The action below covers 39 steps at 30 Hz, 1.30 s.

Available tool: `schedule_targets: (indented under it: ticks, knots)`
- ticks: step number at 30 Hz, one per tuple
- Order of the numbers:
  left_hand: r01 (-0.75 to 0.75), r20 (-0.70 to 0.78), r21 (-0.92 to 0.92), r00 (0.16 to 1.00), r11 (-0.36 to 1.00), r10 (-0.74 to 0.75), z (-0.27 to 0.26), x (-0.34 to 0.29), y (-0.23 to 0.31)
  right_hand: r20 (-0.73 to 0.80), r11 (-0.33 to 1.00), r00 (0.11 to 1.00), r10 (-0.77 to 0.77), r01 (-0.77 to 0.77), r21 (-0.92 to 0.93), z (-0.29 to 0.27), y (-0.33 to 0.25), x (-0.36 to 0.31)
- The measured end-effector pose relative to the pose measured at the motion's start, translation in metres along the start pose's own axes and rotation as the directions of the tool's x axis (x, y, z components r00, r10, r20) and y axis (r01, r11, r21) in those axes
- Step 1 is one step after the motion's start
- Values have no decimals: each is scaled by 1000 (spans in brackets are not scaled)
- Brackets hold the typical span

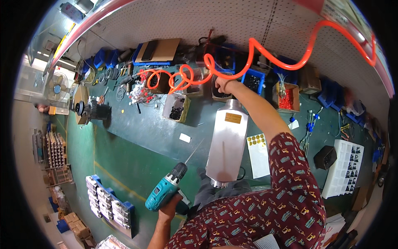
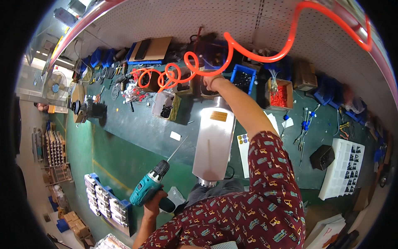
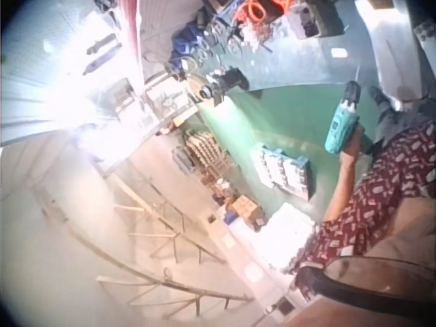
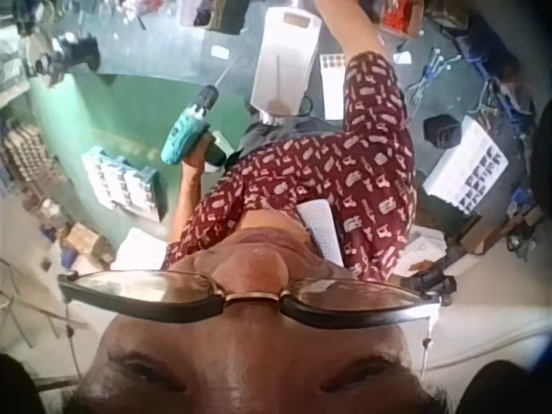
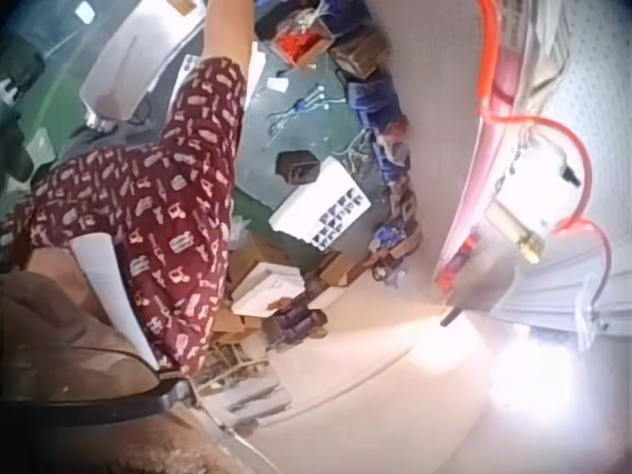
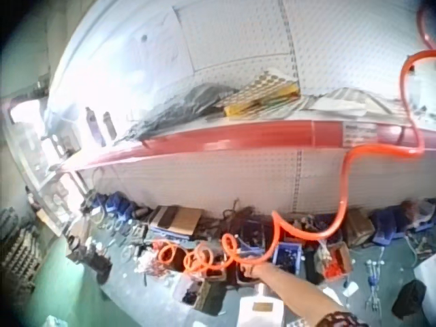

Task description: The person assembles an electronic device by applying adhesive labels to a translucent plastic housing, attaching a metal heatsink, and securing components with a cordless drill. They handle wires, a black plastic base, and fasteners, then place the assembled unit into a cardboard box.

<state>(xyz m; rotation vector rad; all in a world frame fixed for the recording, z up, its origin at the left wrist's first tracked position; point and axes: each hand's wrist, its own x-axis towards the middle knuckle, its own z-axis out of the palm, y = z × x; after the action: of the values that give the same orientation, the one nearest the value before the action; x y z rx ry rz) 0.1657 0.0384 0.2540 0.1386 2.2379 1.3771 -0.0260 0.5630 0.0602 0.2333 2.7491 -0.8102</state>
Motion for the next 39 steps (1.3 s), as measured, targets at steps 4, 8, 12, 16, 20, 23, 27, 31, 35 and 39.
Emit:
schedule_targets:
  ticks: [4, 8, 12, 16, 20, 23, 27, 31, 35, 39]
  knots:
    - [219, -175, -110, 956, 969, -236, 14, -18, 13, 200, 888, 980, -15, 105, -447, -1, -44, 10]
    - [226, -143, -85, 961, 970, -237, 11, -17, 7, 165, 942, 985, 43, 16, -336, 22, -11, 24]
    - [99, -76, -193, 990, 976, -115, 6, -3, -14, 41, 922, 998, -38, 51, -384, 37, 11, 31]
    - [92, -95, -147, 990, 985, -107, 8, 6, 4, 100, 946, 993, -59, 87, -311, 25, -7, 19]
    - [167, -130, -159, 973, 973, -189, 11, 13, 12, 37, 981, 998, -46, 52, -190, 32, 2, 22]
    - [151, -39, -230, 986, 961, -164, 1, 20, -14, -32, 958, 999, -15, 24, 285, 32, 22, 18]
    - [139, -25, -145, 989, 980, -144, 4, 35, -8, 24, 873, 987, 156, -149, 465, 0, -20, 4]
    - [90, 4, -264, 996, 960, -92, 12, 57, 0, 28, 241, 983, 182, -73, 968, -18, -43, -36]
    - [-103, 28, -229, 993, 968, 112, 21, 86, -1, 93, -14, 981, 168, -92, 996, -28, -53, -84]
    - [-205, 28, -200, 976, 958, 215, 32, 99, 19, 75, 33, 989, 128, -80, 996, -33, -66, -124]
